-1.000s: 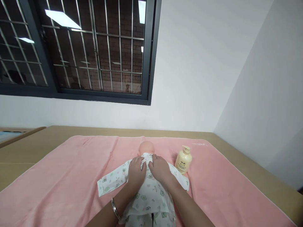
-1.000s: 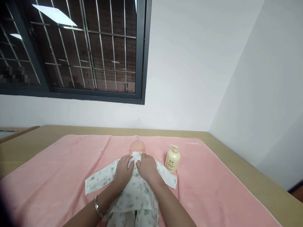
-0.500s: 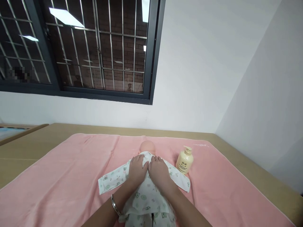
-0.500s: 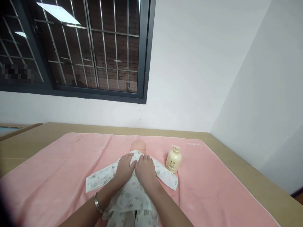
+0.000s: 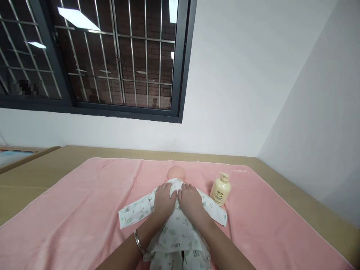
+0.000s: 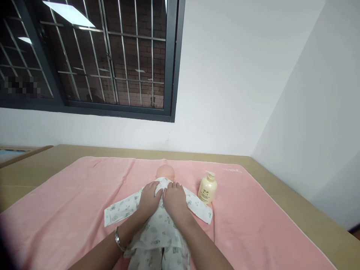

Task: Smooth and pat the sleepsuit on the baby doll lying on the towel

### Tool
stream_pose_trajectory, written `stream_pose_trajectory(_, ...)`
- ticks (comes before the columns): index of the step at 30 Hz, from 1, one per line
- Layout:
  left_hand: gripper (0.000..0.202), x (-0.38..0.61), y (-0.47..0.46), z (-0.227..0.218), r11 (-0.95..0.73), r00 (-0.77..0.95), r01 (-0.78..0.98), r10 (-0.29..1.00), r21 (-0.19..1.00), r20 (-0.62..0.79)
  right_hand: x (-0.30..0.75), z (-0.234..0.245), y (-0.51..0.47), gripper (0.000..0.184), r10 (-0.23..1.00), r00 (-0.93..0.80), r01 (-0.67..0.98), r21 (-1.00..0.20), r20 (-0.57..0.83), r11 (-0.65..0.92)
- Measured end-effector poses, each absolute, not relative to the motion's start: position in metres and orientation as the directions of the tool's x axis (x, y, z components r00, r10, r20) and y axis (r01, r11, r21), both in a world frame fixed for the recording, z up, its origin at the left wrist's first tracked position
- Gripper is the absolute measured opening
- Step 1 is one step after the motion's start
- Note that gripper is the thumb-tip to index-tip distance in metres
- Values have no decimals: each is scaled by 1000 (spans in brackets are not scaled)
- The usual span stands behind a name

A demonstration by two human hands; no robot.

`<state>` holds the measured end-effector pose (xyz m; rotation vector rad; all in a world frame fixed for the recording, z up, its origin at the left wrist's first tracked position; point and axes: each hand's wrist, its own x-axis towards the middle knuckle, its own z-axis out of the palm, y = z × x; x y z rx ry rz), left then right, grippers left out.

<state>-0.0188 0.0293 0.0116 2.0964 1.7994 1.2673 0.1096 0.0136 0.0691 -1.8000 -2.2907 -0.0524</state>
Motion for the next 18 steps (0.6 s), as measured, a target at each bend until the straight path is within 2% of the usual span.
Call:
stream_pose_trajectory(2, 30, -19, 30, 11, -299, -51, 752, 861, 587, 506, 108, 66, 13, 44, 945, -236, 959, -102, 226, 264)
stream_pose_trajectory(8, 30, -19, 29, 8, -317, -76, 729, 843, 606, 533, 114, 58, 23, 52, 964, -176, 950, -223, 199, 219)
stream_pose_trajectory(15, 30, -19, 30, 7, -333, -74, 712, 840, 619, 537, 114, 55, 23, 52, 965, -155, 940, -269, 210, 210)
stream_pose_trajectory(18, 31, -20, 29, 7, -341, -89, 690, 836, 639, 542, 116, 59, 21, 53, 964, -141, 922, -326, 225, 211)
